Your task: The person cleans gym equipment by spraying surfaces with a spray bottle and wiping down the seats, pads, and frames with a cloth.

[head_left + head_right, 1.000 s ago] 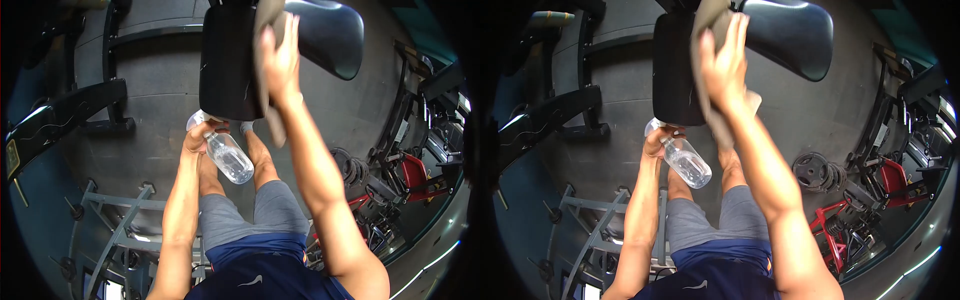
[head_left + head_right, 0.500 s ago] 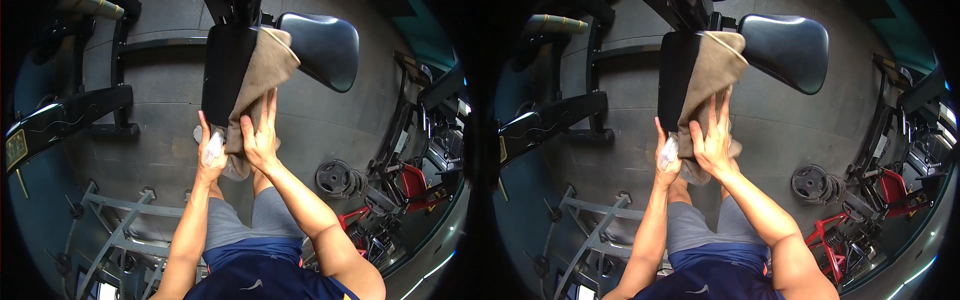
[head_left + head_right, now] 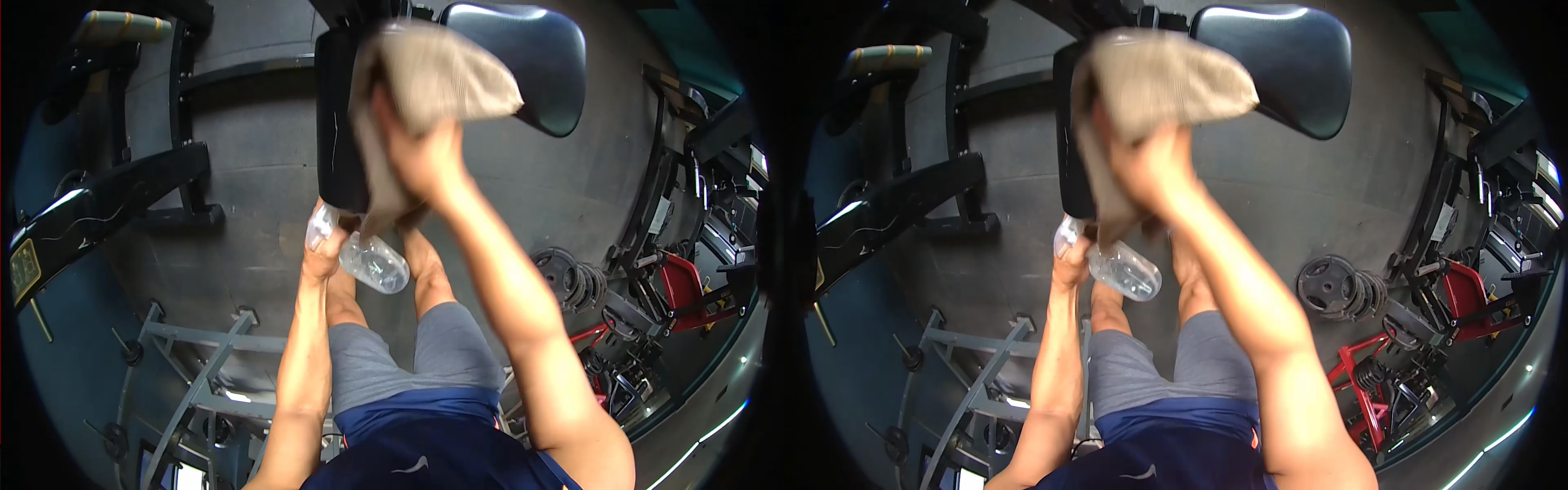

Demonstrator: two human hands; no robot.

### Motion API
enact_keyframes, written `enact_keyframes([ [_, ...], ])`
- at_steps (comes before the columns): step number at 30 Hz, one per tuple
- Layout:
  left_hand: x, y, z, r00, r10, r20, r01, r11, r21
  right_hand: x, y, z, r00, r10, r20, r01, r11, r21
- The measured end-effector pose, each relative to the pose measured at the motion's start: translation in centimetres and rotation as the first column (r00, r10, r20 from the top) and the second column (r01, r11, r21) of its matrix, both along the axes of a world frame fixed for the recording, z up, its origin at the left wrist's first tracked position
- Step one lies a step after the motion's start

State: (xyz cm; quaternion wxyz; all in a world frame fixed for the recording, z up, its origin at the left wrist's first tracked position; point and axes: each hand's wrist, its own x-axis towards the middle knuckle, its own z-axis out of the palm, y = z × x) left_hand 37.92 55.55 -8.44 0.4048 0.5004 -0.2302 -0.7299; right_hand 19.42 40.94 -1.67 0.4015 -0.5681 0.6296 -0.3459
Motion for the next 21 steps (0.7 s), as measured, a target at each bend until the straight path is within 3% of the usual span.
enact_keyframes([
  [1, 0.3, -0.1, 0.2, 0.999, -0.036, -0.004, 0.036, 0.998, 0.045, -0.9, -3.6, 1.8, 0.992, -0.087, 0.089, 0.071, 0.984, 0.165],
  [2, 0.6, 0.5, 0.2, 1.0, -0.015, -0.026, 0.016, 0.999, 0.042, -1.7, -5.7, -0.2, 0.996, -0.09, -0.023, 0.088, 0.995, -0.053],
  [4, 0.3, 0.2, -0.4, 0.995, 0.036, -0.093, -0.036, 0.999, 0.001, -0.6, -1.7, -1.7, 0.97, -0.198, -0.138, 0.163, 0.96, -0.229],
  [5, 0.3, 0.4, -0.8, 0.991, 0.045, -0.124, -0.04, 0.998, 0.048, 0.1, 1.8, -1.0, 0.989, -0.143, -0.041, 0.135, 0.977, -0.164],
  [8, -0.8, 0.2, -1.6, 0.994, 0.008, -0.109, 0.0, 0.997, 0.076, 0.8, 9.5, -1.1, 0.979, -0.009, -0.203, -0.006, 0.998, -0.07],
  [10, -0.8, -0.1, -1.6, 0.979, 0.069, -0.191, -0.051, 0.994, 0.097, 0.4, 3.4, -0.4, 0.986, -0.034, -0.164, 0.024, 0.997, -0.067],
  [11, -1.4, -0.1, -1.1, 0.962, 0.115, -0.246, -0.089, 0.989, 0.116, -0.1, -0.6, 0.3, 0.987, -0.135, -0.087, 0.148, 0.976, 0.158],
  [12, -1.5, 0.3, -0.8, 0.941, 0.16, -0.297, -0.121, 0.982, 0.145, -1.3, -4.6, 0.6, 0.998, -0.07, 0.005, 0.07, 0.997, 0.018],
  [13, -1.2, 0.1, -1.5, 0.964, 0.098, -0.247, -0.073, 0.991, 0.109, -1.6, -5.6, -0.6, 0.995, -0.023, -0.097, 0.014, 0.996, -0.087],
  [15, -1.1, 0.5, -2.7, 0.951, 0.096, -0.294, -0.063, 0.991, 0.122, -0.5, -2.2, -1.5, 0.977, -0.196, -0.078, 0.176, 0.962, -0.208],
  [17, -1.9, 0.3, -2.5, 0.945, 0.166, -0.282, -0.134, 0.982, 0.13, 0.8, 5.4, -0.3, 0.99, -0.096, -0.102, 0.083, 0.989, -0.124],
  [18, -2.6, -0.3, -1.7, 0.951, 0.203, -0.235, -0.153, 0.965, 0.211, 1.4, 7.6, 1.4, 0.988, -0.029, -0.152, 0.02, 0.998, -0.061],
  [19, -3.0, -0.7, -1.0, 0.917, 0.26, -0.302, -0.172, 0.942, 0.288, 1.3, 7.2, 1.1, 0.982, -0.014, -0.189, 0.002, 0.998, -0.065],
  [21, -3.0, -0.4, -2.1, 0.91, 0.231, -0.344, -0.135, 0.95, 0.281, 0.7, 3.2, -0.1, 0.966, -0.062, -0.252, 0.032, 0.992, -0.123],
])
